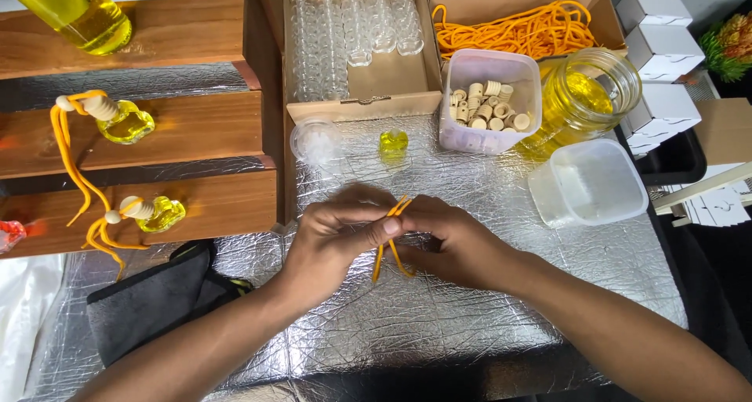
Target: Assembling small perfume bottles by threading cords through wooden caps and attaching them to the bottles.
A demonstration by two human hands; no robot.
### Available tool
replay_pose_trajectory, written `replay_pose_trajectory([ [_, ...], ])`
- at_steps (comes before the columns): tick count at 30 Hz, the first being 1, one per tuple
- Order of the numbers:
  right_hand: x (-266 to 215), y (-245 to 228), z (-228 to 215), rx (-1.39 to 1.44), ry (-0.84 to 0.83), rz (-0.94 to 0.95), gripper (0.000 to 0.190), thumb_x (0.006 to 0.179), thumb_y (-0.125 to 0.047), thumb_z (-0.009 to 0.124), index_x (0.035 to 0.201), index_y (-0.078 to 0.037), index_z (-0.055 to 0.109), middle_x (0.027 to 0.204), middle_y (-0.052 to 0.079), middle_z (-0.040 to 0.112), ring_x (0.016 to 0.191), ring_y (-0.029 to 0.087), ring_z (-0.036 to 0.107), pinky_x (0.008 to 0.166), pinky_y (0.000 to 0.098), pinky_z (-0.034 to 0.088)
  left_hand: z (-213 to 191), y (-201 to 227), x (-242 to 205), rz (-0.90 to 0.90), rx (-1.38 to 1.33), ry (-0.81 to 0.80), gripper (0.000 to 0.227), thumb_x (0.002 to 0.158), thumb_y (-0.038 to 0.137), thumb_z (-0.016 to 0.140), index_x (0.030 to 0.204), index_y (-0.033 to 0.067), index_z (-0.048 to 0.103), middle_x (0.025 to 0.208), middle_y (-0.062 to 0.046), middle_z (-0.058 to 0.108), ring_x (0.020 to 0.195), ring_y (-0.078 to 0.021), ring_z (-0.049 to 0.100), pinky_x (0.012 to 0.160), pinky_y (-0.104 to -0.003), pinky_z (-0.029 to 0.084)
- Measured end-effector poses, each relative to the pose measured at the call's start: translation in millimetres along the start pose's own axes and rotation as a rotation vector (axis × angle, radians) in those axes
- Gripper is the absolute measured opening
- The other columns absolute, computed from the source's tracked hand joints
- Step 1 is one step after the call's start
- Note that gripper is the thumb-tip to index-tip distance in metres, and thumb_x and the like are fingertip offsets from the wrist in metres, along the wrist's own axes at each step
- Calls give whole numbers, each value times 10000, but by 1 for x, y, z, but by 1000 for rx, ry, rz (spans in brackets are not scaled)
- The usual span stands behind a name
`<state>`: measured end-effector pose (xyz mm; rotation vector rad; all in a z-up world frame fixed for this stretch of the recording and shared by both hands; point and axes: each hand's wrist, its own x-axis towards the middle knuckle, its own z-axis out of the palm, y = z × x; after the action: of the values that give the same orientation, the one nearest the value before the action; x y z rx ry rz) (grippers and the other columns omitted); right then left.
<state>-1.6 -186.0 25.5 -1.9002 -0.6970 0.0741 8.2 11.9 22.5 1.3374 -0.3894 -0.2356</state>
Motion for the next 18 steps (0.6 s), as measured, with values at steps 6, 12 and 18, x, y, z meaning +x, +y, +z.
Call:
replay_pose_trajectory([
  [6,-5,17,-2,34,161,118,71,907,-5,683,945,-62,703,875,108,704,732,214,661,605,326,543,0,3,3,-131,-30,44,214,957,189,704,1033,17,807,841,-246,778,916,-343,750,920,-466,548],
  [12,0,0,-5,219,367,6,248,959,13,648,1206,26,664,969,181,730,848,231,713,757,390,627,5,-8,-1,-180,-24,59,225,956,161,690,1032,-21,799,832,-247,798,909,-309,767,906,-448,558],
  [18,1,9,-4,375,361,67,222,951,19,656,1166,68,678,918,205,736,806,225,716,727,392,653,8,-9,-2,-143,-22,35,204,963,140,690,1024,-19,802,827,-232,796,856,-256,746,850,-390,572],
])
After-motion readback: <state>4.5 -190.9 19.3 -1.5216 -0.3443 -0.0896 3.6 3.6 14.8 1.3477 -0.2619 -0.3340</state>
